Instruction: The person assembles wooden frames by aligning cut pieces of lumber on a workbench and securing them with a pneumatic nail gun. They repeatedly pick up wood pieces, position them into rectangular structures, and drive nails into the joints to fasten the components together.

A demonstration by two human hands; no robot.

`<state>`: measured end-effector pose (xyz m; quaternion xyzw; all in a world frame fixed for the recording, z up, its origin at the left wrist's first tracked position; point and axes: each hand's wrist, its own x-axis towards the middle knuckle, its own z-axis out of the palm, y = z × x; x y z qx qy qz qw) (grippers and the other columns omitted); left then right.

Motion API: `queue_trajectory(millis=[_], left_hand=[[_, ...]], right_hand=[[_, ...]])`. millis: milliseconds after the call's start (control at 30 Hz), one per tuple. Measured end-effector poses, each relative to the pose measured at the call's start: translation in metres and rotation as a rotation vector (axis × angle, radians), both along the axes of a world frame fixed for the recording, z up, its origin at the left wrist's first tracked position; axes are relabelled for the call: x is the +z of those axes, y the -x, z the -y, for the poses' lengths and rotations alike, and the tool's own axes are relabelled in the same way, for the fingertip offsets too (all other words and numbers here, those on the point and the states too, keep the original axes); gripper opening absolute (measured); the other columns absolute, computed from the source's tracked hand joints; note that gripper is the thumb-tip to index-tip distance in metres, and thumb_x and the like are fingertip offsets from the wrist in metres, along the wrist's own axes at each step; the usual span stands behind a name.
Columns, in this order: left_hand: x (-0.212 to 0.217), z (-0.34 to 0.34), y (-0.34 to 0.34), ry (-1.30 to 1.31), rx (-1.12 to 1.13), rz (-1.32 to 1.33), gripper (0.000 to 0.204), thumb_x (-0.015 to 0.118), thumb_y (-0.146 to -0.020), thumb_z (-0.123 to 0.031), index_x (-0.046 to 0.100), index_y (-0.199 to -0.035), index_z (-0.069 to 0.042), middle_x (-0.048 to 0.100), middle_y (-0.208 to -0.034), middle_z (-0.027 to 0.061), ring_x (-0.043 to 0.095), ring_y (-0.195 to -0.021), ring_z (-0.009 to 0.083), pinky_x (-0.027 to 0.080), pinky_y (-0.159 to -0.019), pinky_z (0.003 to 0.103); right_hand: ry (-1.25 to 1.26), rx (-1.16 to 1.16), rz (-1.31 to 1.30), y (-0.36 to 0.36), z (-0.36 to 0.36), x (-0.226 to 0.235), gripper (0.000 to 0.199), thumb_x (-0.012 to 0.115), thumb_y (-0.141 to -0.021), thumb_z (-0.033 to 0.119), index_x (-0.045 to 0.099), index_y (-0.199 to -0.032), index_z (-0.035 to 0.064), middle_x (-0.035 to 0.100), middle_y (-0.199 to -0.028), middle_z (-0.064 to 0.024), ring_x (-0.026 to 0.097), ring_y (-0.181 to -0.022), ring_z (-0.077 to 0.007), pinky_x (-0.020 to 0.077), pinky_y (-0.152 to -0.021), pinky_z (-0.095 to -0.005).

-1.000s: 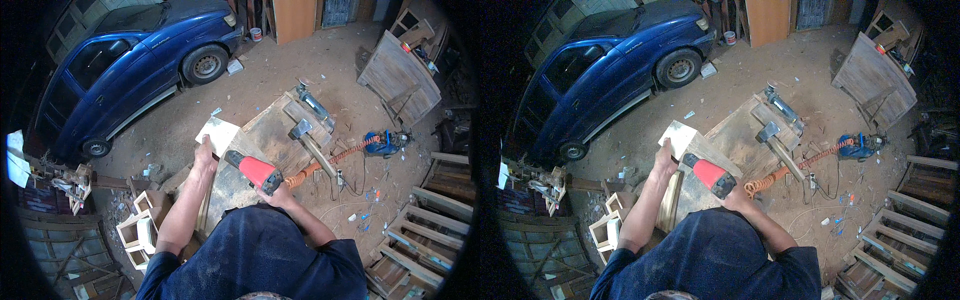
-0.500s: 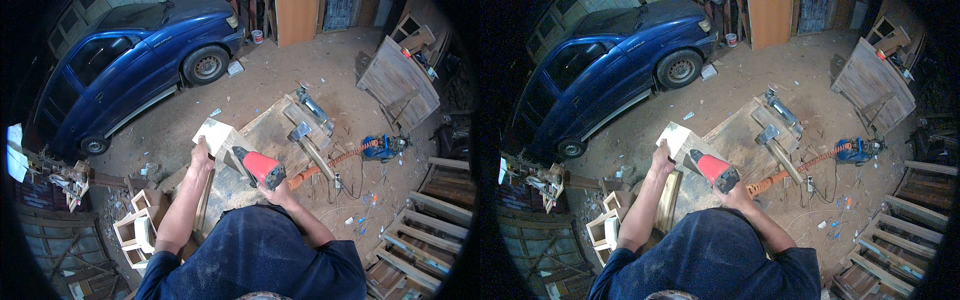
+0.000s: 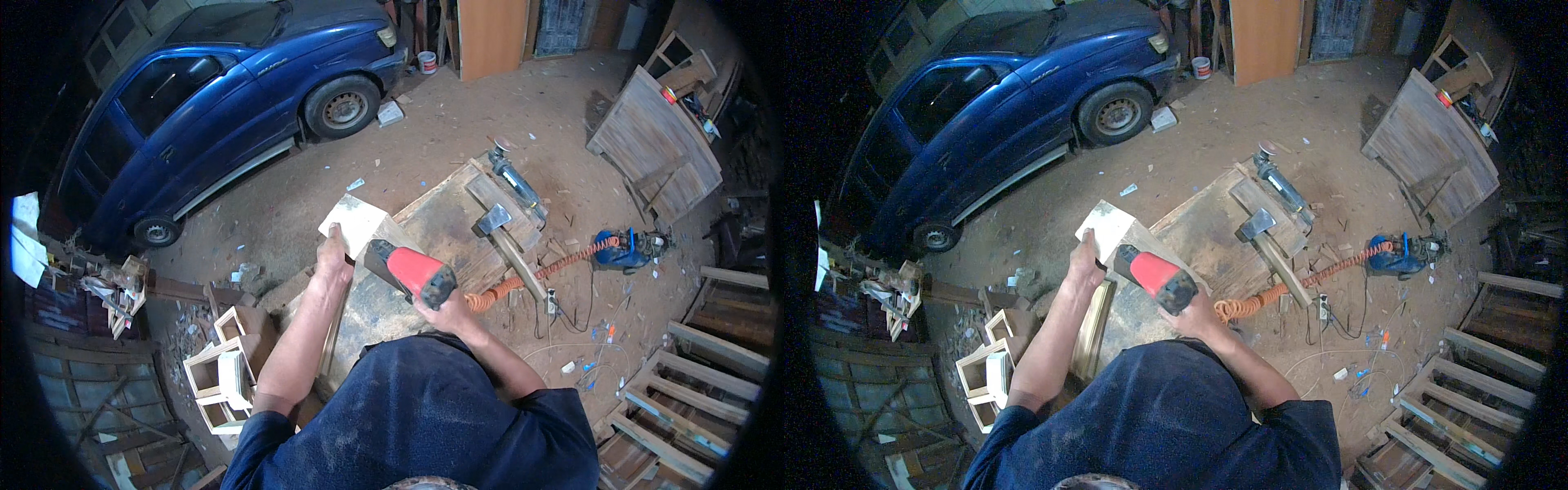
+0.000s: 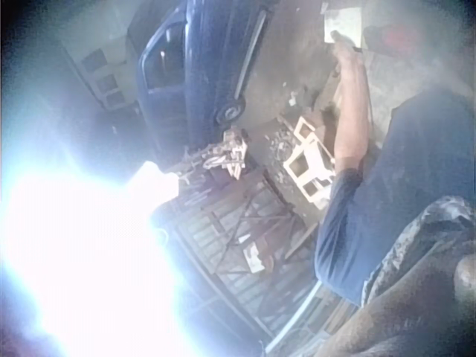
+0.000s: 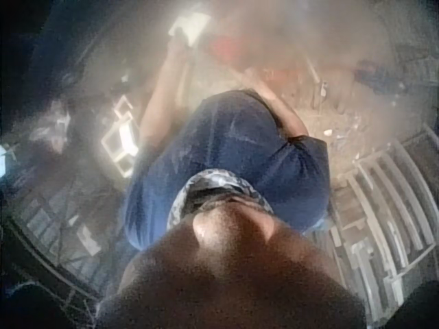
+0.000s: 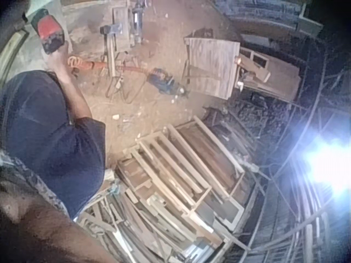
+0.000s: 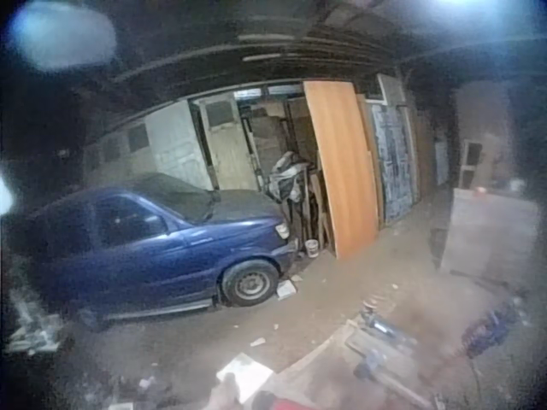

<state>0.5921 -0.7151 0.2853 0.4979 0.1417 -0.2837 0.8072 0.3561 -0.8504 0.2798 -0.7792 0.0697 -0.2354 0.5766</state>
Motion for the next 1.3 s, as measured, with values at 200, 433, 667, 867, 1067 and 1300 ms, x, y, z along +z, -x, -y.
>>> queue_trajectory(millis=[200,433,667,867,1067,1300], left_hand=[[0.004,-0.003,-0.004,-0.009,-0.01,-0.025,0.047,0.035,-0.113,-0.029,0.044,-0.142,0.007,0.059,-0.137,0.0177,0.062,-0.124,0.0304,0.052,-0.106,0.047],[0.004,-0.001,-0.001,-0.011,-0.034,0.012,0.047,0.034,-0.113,-0.029,0.044,-0.142,0.006,0.058,-0.139,0.0179,0.061,-0.126,0.0303,0.051,-0.107,0.046],[0.006,-0.007,-0.007,-0.001,-0.028,-0.022,0.046,0.034,-0.113,-0.03,0.046,-0.142,0.005,0.059,-0.139,0.0174,0.061,-0.125,0.0296,0.052,-0.106,0.047],[-0.005,-0.011,-0.009,0.022,-0.056,-0.005,0.047,0.034,-0.113,-0.031,0.047,-0.141,0.005,0.059,-0.137,0.0171,0.062,-0.124,0.0293,0.052,-0.106,0.046],[-0.004,-0.013,-0.006,-0.015,-0.057,0.004,0.049,0.034,-0.113,-0.034,0.045,-0.145,0.002,0.058,-0.141,0.0183,0.061,-0.126,0.0329,0.052,-0.106,0.052],[0.002,-0.013,-0.004,0.009,-0.048,-0.017,0.045,0.037,-0.113,-0.031,0.048,-0.14,0.003,0.062,-0.134,0.0157,0.064,-0.121,0.0289,0.054,-0.102,0.046]], right_hand=[[-0.078,-0.037,0.081,-0.005,0.004,0.007,0.036,0.076,-0.08,0.009,0.065,-0.114,0.001,0.071,-0.103,-0.0166,0.069,-0.098,-0.033,0.0534,-0.088,-0.0411],[-0.104,-0.031,0.02,-0.009,0.004,0.013,0.033,0.075,-0.08,0.008,0.065,-0.111,0.0006,0.071,-0.101,-0.0156,0.07,-0.093,-0.0311,0.0541,-0.085,-0.0398],[-0.003,-0.025,0.094,-0.012,0.007,0.018,0.034,0.075,-0.08,0.007,0.065,-0.112,0.001,0.072,-0.101,-0.0156,0.07,-0.093,-0.0325,0.0546,-0.085,-0.0409],[-0.068,-0.05,0.009,-0.016,0.004,0.01,0.033,0.075,-0.082,0.009,0.066,-0.112,0.0008,0.072,-0.101,-0.0156,0.071,-0.093,-0.0303,0.0551,-0.084,-0.039],[-0.087,-0.063,0.033,-0.019,0.002,0.011,0.033,0.075,-0.083,0.009,0.066,-0.113,0.0004,0.073,-0.099,-0.0154,0.072,-0.092,-0.0293,0.0552,-0.083,-0.0387],[-0.059,-0.052,0.014,-0.018,0.003,0.006,0.035,0.075,-0.083,0.01,0.065,-0.116,0.0005,0.072,-0.105,-0.0161,0.071,-0.097,-0.0288,0.0547,-0.085,-0.0391]])
